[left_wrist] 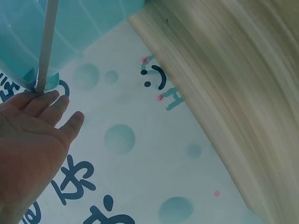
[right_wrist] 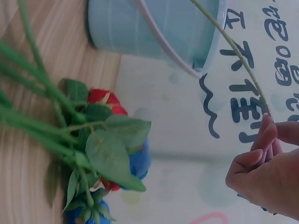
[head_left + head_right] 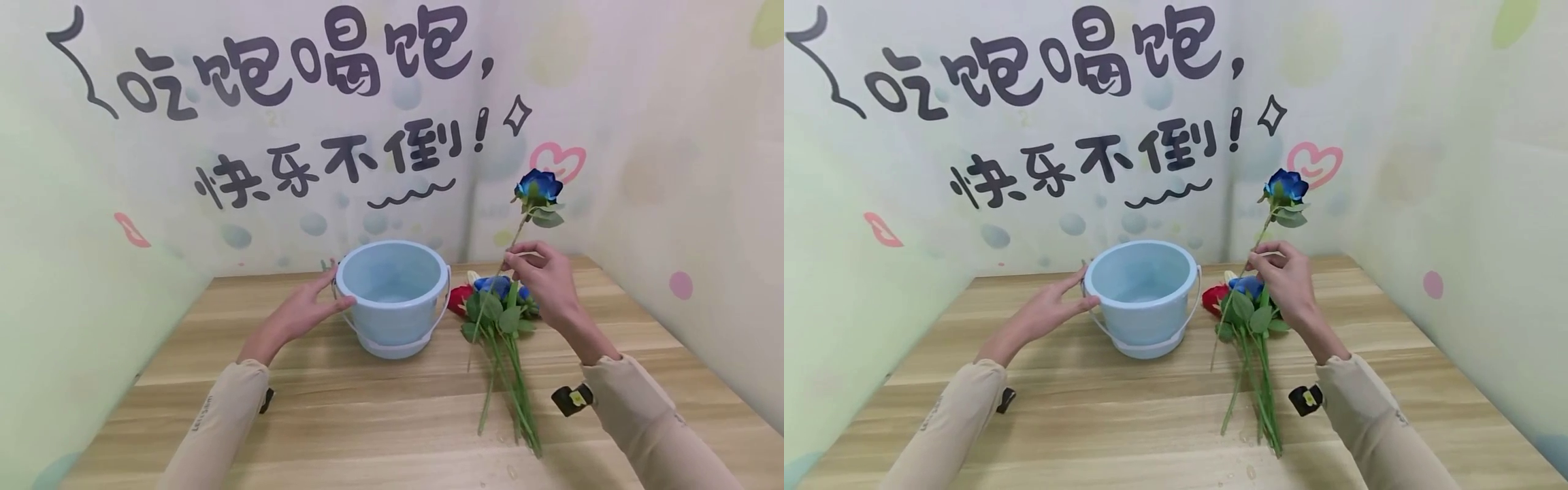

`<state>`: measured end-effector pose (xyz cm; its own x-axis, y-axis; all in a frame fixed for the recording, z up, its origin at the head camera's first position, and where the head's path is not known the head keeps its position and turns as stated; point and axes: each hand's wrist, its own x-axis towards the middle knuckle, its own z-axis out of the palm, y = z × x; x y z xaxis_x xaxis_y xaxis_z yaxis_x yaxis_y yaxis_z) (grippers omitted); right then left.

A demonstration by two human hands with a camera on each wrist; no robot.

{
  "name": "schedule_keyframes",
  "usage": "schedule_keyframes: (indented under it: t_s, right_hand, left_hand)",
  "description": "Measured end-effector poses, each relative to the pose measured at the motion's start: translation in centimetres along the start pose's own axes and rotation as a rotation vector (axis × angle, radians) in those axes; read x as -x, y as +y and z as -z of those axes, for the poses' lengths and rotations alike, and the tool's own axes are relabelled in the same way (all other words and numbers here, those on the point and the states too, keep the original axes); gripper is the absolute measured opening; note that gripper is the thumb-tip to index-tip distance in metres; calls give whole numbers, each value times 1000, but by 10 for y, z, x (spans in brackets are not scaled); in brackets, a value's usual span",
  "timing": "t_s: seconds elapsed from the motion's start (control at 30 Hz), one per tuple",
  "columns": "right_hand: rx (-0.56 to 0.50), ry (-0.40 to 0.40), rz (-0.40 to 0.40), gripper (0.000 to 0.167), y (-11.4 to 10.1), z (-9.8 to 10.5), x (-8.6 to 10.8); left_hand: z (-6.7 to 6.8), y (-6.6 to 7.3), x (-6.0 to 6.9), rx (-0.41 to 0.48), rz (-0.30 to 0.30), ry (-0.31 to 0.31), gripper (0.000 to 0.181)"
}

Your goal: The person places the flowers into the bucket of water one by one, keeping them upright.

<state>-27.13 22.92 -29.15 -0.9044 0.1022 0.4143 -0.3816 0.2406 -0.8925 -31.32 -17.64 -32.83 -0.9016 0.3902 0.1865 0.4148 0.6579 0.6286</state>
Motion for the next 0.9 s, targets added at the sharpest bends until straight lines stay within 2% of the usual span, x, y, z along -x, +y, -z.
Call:
schedule_keyframes:
  t_s: [0.43, 0.73, 0.9]
  right_hand:
    - [-254, -8, -46, 17, -13, -30, -10]
    - [-408, 67, -103, 12, -22, -46, -20]
    - [-437, 122, -114, 10, -25, -53, -27]
  left_hand:
    - [0, 2, 3, 18, -1, 7, 94]
    - [1, 2, 2, 27, -10, 7, 93]
    - [0, 1, 2, 34, -8, 11, 93]
